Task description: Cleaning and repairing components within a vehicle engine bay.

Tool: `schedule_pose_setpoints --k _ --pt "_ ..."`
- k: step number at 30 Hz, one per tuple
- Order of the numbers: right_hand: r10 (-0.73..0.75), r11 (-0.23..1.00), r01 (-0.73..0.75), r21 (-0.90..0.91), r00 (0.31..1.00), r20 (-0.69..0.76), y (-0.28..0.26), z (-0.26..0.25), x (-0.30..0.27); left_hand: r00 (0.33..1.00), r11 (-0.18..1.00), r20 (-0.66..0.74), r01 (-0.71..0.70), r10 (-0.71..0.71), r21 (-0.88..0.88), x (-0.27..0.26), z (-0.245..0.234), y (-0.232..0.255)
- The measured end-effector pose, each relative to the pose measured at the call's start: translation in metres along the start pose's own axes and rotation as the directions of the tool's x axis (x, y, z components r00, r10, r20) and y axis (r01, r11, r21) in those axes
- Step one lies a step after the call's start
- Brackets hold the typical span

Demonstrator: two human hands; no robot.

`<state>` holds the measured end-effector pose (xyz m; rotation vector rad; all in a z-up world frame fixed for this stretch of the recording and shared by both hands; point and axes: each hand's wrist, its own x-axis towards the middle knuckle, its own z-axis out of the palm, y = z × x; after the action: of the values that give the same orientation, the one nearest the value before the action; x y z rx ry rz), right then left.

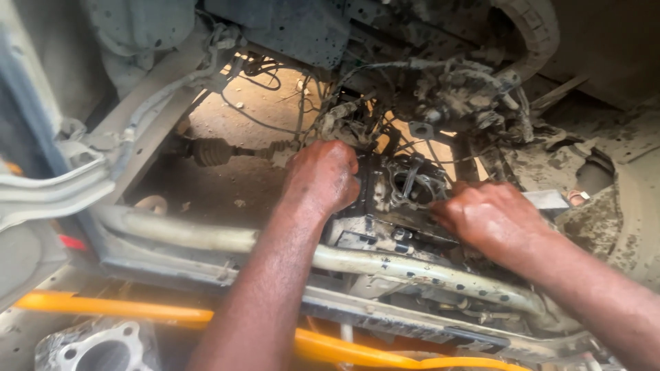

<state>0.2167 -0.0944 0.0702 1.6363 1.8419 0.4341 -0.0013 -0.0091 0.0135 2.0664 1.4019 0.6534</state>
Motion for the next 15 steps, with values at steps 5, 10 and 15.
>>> schedule_pose_setpoints --k 5,10,15 --pt "-0.051 0.989 0.054 -0.138 0.998 0.023 0.007 0.000 -0.003 0.999 0.999 0.022 0.029 -0.028 -0.033 0.004 0.005 -0.001" --pt "0.018 0.997 -0.006 -0.077 0.986 0.163 0.001 -0.021 -0.019 1.000 0.998 0.028 -0.002 0.001 0.056 0.001 0.002 0.005" --pt "-0.183 0.980 0.172 -0.096 0.976 -0.115 0.028 0.042 0.005 1.000 0.998 0.012 -0.022 0.021 0.062 0.002 0.005 0.005"
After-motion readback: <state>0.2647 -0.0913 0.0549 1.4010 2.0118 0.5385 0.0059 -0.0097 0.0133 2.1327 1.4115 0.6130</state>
